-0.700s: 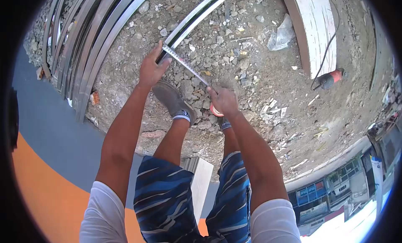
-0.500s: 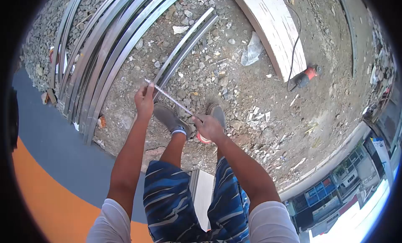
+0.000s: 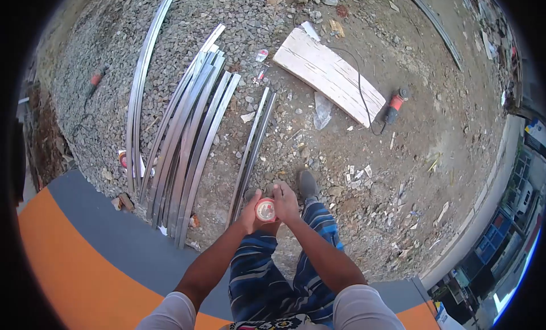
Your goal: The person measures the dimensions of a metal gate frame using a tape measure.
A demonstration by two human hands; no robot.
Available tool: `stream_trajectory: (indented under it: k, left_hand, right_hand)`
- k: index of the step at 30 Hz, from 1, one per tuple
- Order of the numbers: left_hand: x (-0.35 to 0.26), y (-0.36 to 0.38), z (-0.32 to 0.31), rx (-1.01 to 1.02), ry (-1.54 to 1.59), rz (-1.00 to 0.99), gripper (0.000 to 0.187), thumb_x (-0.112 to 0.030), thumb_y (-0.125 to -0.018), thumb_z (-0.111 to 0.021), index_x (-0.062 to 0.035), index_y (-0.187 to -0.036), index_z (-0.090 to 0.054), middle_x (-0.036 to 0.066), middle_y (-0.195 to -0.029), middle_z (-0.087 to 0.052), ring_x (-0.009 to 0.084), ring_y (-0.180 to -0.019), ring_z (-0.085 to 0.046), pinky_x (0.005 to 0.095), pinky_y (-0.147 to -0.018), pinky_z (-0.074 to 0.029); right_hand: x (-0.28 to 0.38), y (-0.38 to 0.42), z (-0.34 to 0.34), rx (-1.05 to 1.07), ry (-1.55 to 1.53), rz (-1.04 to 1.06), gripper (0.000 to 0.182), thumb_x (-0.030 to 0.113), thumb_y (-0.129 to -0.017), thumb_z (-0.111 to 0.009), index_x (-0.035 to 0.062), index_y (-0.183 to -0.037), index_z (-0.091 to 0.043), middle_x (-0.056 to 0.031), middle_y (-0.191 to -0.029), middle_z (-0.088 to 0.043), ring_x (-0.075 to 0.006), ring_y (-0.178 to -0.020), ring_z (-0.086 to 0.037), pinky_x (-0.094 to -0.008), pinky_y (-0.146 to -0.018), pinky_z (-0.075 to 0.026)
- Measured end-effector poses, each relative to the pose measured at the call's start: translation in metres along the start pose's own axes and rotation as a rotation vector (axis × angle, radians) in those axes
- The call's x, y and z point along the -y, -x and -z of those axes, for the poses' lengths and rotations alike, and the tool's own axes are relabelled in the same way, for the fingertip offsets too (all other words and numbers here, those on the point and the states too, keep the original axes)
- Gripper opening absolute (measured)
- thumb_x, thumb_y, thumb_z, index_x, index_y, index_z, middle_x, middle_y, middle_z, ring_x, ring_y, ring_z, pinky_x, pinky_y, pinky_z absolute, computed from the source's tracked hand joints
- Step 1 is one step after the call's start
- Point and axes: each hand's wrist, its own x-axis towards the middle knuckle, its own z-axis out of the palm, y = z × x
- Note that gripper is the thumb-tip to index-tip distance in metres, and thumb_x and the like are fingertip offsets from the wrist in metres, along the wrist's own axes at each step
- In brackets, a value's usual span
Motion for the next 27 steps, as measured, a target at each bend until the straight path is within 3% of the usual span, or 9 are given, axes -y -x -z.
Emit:
stream_trajectory:
  k: [4, 9, 12, 14, 16, 20, 21, 25, 27]
  left_hand:
    - [-0.033, 0.004, -0.043, 0.002, -0.098, 0.092, 0.062, -0.060, -0.105, -0.039, -0.0077, -0.135, -0.055, 0.014, -0.127, -0.066, 0.0292, -0.114, -0.066, 0.0487, -0.092, -0.057]
    - [-0.094, -0.042, -0.104, -0.218, -0.463, -0.049, 0.074, -0.044, -0.099, -0.062, -0.0067, -0.156, -0.034, 0.015, -0.121, -0.064, 0.0242, -0.103, -0.067, 0.0409, -0.085, -0.058]
    - [-0.112, -0.067, -0.122, -0.180, -0.724, -0.065, 0.111, -0.021, -0.087, -0.080, -0.0117, -0.164, -0.001, 0.017, -0.140, -0.052, 0.0297, -0.119, -0.060, 0.0344, -0.098, -0.051]
    - [-0.119, -0.091, -0.138, -0.146, -0.836, -0.095, 0.116, -0.018, -0.082, -0.083, -0.0129, -0.164, -0.001, 0.020, -0.148, -0.047, 0.0315, -0.129, -0.055, 0.0393, -0.105, -0.046]
    - [-0.127, -0.109, -0.160, 0.078, -1.228, -0.150, 0.114, -0.012, -0.084, -0.080, -0.0131, -0.164, 0.001, 0.019, -0.149, -0.046, 0.0272, -0.121, -0.059, 0.0392, -0.095, -0.052]
    - [-0.162, -0.125, -0.243, 0.070, -1.504, 0.124, 0.104, -0.019, -0.078, -0.081, -0.0118, -0.162, -0.020, 0.025, -0.145, -0.051, 0.0301, -0.130, -0.055, 0.0400, -0.104, -0.046]
    - [-0.165, -0.130, -0.247, 0.060, -1.518, 0.037, 0.093, -0.024, -0.076, -0.081, -0.0092, -0.156, -0.037, 0.023, -0.133, -0.058, 0.0301, -0.121, -0.059, 0.0386, -0.099, -0.048]
    - [-0.209, -0.106, -0.271, 0.016, -1.814, 0.121, 0.064, -0.041, -0.085, -0.078, -0.0047, -0.135, -0.062, 0.014, -0.113, -0.063, 0.0240, -0.101, -0.065, 0.0357, -0.086, -0.051]
    - [-0.239, -0.099, -0.253, 0.046, -1.721, 0.300, 0.058, -0.045, -0.091, -0.073, -0.0035, -0.130, -0.064, 0.011, -0.099, -0.066, 0.0202, -0.090, -0.067, 0.0345, -0.079, -0.052]
  right_hand:
    - [0.039, -0.010, 0.017, -0.077, -0.075, -0.085, 0.029, 0.025, -0.106, -0.048, 0.0001, -0.100, -0.062, -0.0124, -0.082, -0.067, -0.0223, -0.077, -0.066, -0.0369, -0.075, -0.052]
    - [0.033, -0.087, 0.053, 0.018, 0.033, -0.073, 0.033, 0.030, -0.103, -0.056, -0.0010, -0.108, -0.065, -0.0126, -0.088, -0.071, -0.0207, -0.084, -0.068, -0.0361, -0.078, -0.053]
    - [0.022, -0.092, 0.094, 0.140, -0.084, -0.213, 0.039, 0.034, -0.099, -0.065, -0.0025, -0.113, -0.065, -0.0101, -0.091, -0.071, -0.0173, -0.084, -0.067, -0.0339, -0.079, -0.053]
    - [0.044, -0.106, 0.139, 0.272, -0.216, -0.172, 0.034, 0.030, -0.098, -0.067, -0.0014, -0.111, -0.066, -0.0065, -0.091, -0.071, -0.0136, -0.082, -0.066, -0.0314, -0.074, -0.053]
    - [0.034, -0.113, 0.167, 0.275, -0.289, -0.246, 0.030, 0.029, -0.097, -0.070, 0.0007, -0.109, -0.067, -0.0039, -0.091, -0.070, -0.0106, -0.078, -0.064, -0.0289, -0.068, -0.053]
    - [0.053, -0.117, 0.215, 0.256, -0.430, -0.379, 0.027, 0.025, -0.092, -0.077, 0.0027, -0.104, -0.067, -0.0033, -0.088, -0.070, -0.0079, -0.073, -0.062, -0.0260, -0.062, -0.050]
    - [0.051, -0.115, 0.221, 0.152, -0.405, -0.352, 0.025, 0.022, -0.090, -0.079, 0.0027, -0.101, -0.066, -0.0038, -0.085, -0.070, -0.0087, -0.072, -0.063, -0.0262, -0.061, -0.050]
    - [0.056, -0.075, 0.262, -0.043, -0.404, -0.414, 0.021, 0.015, -0.087, -0.080, 0.0029, -0.097, -0.065, -0.0029, -0.080, -0.069, -0.0088, -0.067, -0.061, -0.0262, -0.057, -0.049]
    - [0.062, -0.076, 0.301, -0.160, -0.436, -0.390, 0.020, 0.013, -0.087, -0.079, 0.0030, -0.097, -0.065, -0.0023, -0.079, -0.068, -0.0085, -0.065, -0.060, -0.0261, -0.056, -0.048]
